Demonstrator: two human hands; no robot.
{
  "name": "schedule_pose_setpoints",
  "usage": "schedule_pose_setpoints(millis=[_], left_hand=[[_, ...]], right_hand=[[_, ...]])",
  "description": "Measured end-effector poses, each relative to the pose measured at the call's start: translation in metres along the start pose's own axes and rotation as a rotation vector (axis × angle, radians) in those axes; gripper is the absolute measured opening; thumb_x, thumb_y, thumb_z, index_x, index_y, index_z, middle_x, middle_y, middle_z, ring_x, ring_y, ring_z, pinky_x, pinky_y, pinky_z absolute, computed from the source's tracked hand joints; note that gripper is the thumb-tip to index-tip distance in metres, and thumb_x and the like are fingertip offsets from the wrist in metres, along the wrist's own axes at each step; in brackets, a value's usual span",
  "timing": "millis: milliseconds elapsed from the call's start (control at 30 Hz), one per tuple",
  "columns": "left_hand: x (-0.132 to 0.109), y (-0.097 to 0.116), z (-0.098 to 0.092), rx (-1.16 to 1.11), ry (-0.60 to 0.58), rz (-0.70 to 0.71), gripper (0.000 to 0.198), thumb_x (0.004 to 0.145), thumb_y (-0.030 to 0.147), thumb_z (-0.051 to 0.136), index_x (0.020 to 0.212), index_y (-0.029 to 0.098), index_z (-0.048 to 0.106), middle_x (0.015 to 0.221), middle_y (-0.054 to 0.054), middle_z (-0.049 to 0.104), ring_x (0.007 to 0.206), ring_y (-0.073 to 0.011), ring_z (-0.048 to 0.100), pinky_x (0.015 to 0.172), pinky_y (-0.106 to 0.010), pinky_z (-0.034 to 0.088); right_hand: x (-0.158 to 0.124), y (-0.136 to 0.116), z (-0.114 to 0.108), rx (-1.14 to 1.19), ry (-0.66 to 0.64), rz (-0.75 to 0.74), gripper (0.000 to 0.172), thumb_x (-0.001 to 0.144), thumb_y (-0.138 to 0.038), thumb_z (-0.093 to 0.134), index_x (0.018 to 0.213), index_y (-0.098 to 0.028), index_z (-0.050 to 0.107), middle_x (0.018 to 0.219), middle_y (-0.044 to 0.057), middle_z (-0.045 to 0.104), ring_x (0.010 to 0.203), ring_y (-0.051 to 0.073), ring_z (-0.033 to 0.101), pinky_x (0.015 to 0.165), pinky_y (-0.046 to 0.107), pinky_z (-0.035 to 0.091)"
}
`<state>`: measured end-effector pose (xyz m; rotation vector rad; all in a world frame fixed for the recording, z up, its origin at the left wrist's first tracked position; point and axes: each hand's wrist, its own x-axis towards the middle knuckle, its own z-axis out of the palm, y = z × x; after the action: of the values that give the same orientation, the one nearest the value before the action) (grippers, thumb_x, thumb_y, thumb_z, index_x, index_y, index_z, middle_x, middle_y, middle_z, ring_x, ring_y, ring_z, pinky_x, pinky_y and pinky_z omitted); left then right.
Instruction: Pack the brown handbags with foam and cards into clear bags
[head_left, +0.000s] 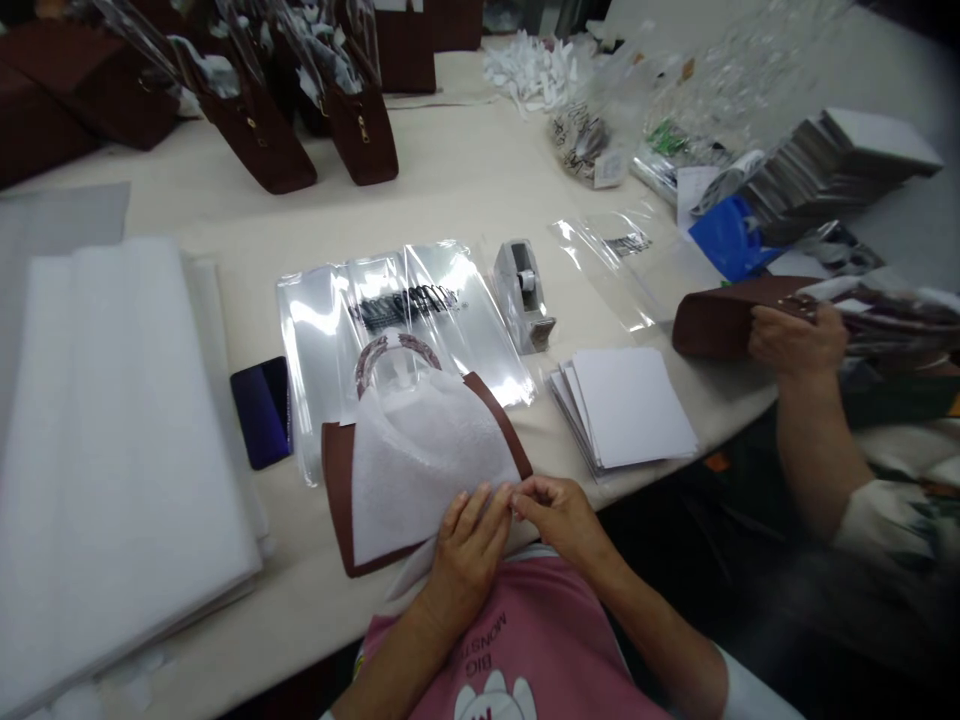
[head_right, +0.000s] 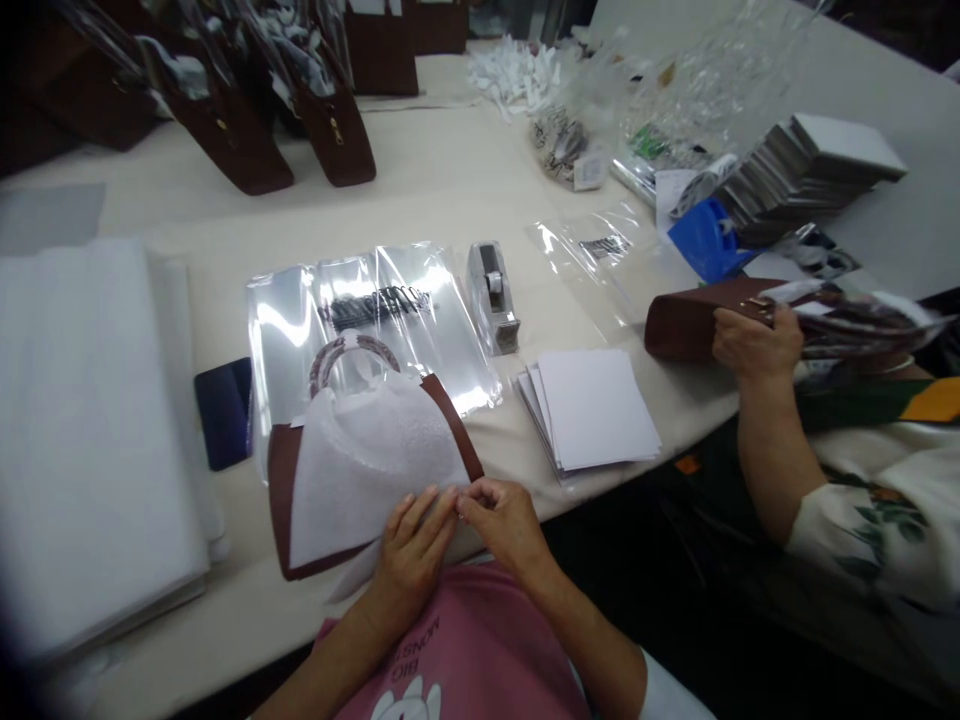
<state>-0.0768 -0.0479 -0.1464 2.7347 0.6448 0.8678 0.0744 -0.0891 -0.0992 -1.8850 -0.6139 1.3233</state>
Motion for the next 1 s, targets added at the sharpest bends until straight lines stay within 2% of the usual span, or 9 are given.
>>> schedule_pose_setpoints(millis=[133, 233, 333, 400, 500, 633, 833, 933, 1000], left_hand=[[0.002, 0.003, 0.000, 0.016, -0.064, -0.050, 0.030, 0.090, 0.013, 0.036, 0.109, 0.016, 0.058, 0.123, -0.005, 0.055, 0.117, -0.0191, 0.045, 0.103, -0.037, 0.027], [0.004, 0.004, -0.001, 0.018, -0.069, -0.064, 0.029, 0.089, 0.013, 0.039, 0.108, 0.017, 0.059, 0.124, -0.005, 0.054, 0.117, -0.0197, 0.045, 0.102, -0.038, 0.027], [0.006, 0.004, -0.001, 0.021, -0.068, -0.065, 0.027, 0.087, 0.014, 0.041, 0.107, 0.017, 0.060, 0.123, -0.005, 0.055, 0.115, -0.0202, 0.046, 0.101, -0.038, 0.027], [0.007, 0.004, -0.001, 0.026, -0.074, -0.061, 0.027, 0.087, 0.015, 0.041, 0.106, 0.017, 0.060, 0.122, -0.006, 0.056, 0.114, -0.0205, 0.047, 0.101, -0.038, 0.027], [0.008, 0.004, -0.001, 0.038, -0.067, -0.049, 0.027, 0.085, 0.013, 0.042, 0.104, 0.016, 0.061, 0.120, -0.005, 0.057, 0.112, -0.0206, 0.048, 0.101, -0.038, 0.027], [0.009, 0.005, 0.000, 0.054, -0.091, -0.047, 0.032, 0.084, 0.012, 0.042, 0.112, 0.016, 0.058, 0.121, -0.005, 0.057, 0.111, -0.0208, 0.048, 0.102, -0.038, 0.025], [0.008, 0.003, 0.001, 0.059, -0.154, -0.038, 0.038, 0.086, 0.014, 0.041, 0.122, 0.020, 0.052, 0.124, -0.004, 0.054, 0.114, -0.0215, 0.044, 0.105, -0.038, 0.020], [0.004, 0.003, 0.002, 0.074, -0.156, -0.039, 0.038, 0.086, 0.016, 0.041, 0.122, 0.022, 0.052, 0.124, -0.004, 0.055, 0.116, -0.0209, 0.042, 0.106, -0.038, 0.018], [0.003, 0.005, 0.001, 0.088, -0.165, -0.023, 0.035, 0.086, 0.018, 0.041, 0.118, 0.023, 0.055, 0.127, -0.004, 0.052, 0.118, -0.0213, 0.040, 0.106, -0.038, 0.017]], right_hand=[[-0.004, 0.004, 0.004, -0.034, 0.074, -0.028, 0.020, 0.071, -0.034, 0.059, 0.067, -0.014, 0.061, 0.059, -0.001, 0.057, 0.049, 0.008, 0.046, 0.044, 0.018, 0.035], [-0.011, 0.012, 0.005, 0.033, 0.105, -0.006, 0.024, 0.070, -0.035, 0.062, 0.083, -0.015, 0.059, 0.063, -0.002, 0.060, 0.056, 0.010, 0.052, 0.052, 0.020, 0.040], [-0.015, 0.020, 0.004, 0.069, 0.178, -0.004, 0.037, 0.067, -0.030, 0.064, 0.098, -0.018, 0.048, 0.062, -0.004, 0.061, 0.053, 0.010, 0.052, 0.053, 0.021, 0.040], [-0.014, 0.024, 0.003, 0.033, 0.202, -0.015, 0.036, 0.066, -0.026, 0.064, 0.096, -0.020, 0.045, 0.062, -0.005, 0.062, 0.050, 0.009, 0.049, 0.051, 0.020, 0.038], [-0.008, 0.027, 0.004, -0.016, 0.205, -0.017, 0.027, 0.066, -0.026, 0.063, 0.086, -0.020, 0.045, 0.062, -0.005, 0.061, 0.046, 0.008, 0.044, 0.048, 0.020, 0.035], [0.002, 0.035, 0.007, -0.029, 0.231, -0.060, 0.023, 0.069, -0.029, 0.061, 0.081, -0.020, 0.045, 0.060, -0.005, 0.058, 0.051, 0.010, 0.049, 0.050, 0.020, 0.036], [0.020, 0.065, 0.009, -0.138, 0.299, -0.137, 0.009, 0.075, -0.025, 0.053, 0.082, -0.020, 0.048, 0.053, -0.007, 0.051, 0.050, 0.010, 0.050, 0.052, 0.020, 0.038], [0.018, 0.067, -0.002, -0.301, 0.292, -0.156, 0.012, 0.076, -0.030, 0.056, 0.080, -0.020, 0.051, 0.051, -0.006, 0.050, 0.048, 0.012, 0.050, 0.050, 0.021, 0.037], [0.010, 0.055, -0.014, -0.488, 0.362, -0.226, 0.013, 0.078, -0.032, 0.055, 0.077, -0.020, 0.053, 0.052, -0.004, 0.053, 0.048, 0.013, 0.052, 0.049, 0.023, 0.037]])
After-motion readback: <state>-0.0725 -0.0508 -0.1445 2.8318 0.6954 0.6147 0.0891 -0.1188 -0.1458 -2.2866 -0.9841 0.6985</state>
